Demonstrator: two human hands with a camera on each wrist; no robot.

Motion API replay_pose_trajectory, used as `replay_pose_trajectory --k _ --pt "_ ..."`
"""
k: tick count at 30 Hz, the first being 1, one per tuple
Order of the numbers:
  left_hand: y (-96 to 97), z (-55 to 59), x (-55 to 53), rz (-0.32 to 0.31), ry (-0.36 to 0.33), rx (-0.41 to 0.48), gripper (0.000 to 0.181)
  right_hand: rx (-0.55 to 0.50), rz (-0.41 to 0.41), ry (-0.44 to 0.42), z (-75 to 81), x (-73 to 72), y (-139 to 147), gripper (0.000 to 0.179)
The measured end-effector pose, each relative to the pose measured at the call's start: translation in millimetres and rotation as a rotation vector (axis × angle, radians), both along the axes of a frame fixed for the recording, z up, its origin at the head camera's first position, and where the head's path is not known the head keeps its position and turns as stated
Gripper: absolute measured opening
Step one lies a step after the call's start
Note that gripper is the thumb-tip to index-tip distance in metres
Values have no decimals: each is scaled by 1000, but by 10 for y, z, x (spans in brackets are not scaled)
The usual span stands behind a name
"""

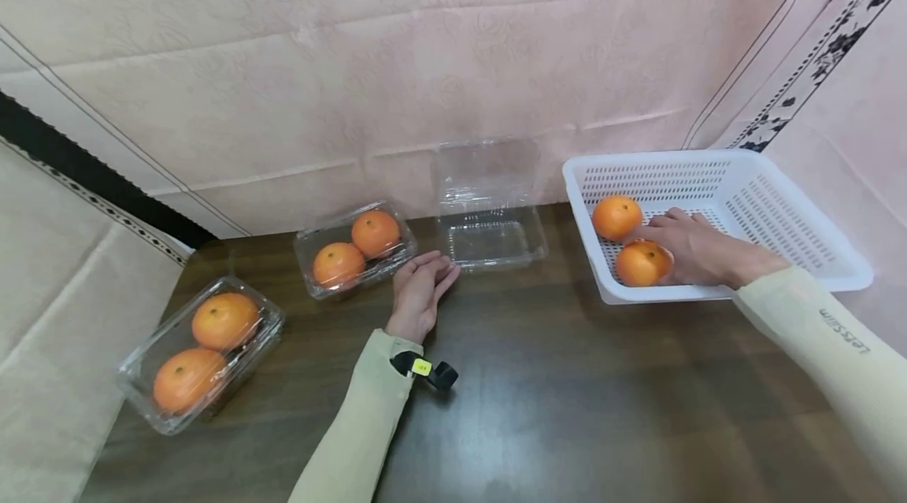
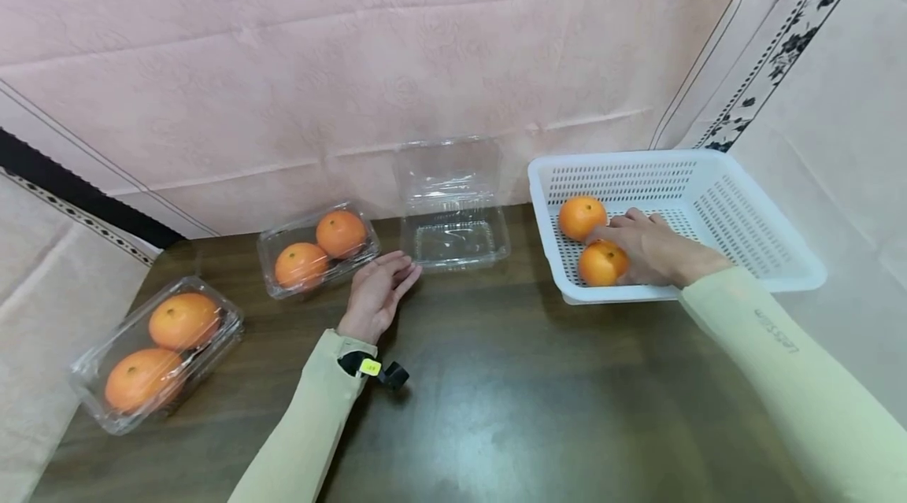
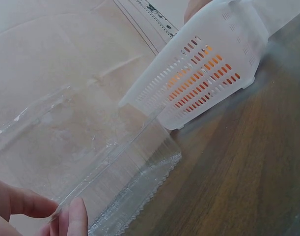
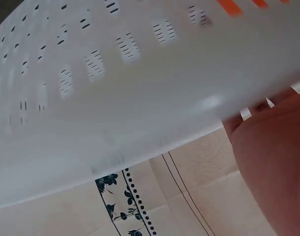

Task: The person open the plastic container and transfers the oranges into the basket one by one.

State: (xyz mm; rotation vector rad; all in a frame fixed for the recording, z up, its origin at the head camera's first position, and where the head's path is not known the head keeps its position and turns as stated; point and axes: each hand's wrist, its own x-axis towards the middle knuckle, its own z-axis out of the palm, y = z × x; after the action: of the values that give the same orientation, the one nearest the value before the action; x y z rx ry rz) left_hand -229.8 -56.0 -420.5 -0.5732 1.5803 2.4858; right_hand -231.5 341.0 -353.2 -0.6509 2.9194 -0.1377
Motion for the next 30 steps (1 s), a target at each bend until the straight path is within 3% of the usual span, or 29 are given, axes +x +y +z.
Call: replay_pose_trajectory --k 4,8,14,20,26,30 --pt "-27 22 -4 9 -1 -6 42 -15 -6 14 43 15 -24 69" --pt "-34 41 -3 14 5 -10 42 -52 -88 -9 185 82 -57 71" --pt "9 36 9 7 -12 6 43 -128 -124 55 324 371 -108 62" --pt "42 9 10 8 -27 11 43 -174 -47 235 151 700 -80 40" --pt "31 41 10 -3 2 15 43 -153 -74 268 30 878 110 25" --pt "11 53 23 4 -4 12 43 -154 -39 354 -35 972 182 23"
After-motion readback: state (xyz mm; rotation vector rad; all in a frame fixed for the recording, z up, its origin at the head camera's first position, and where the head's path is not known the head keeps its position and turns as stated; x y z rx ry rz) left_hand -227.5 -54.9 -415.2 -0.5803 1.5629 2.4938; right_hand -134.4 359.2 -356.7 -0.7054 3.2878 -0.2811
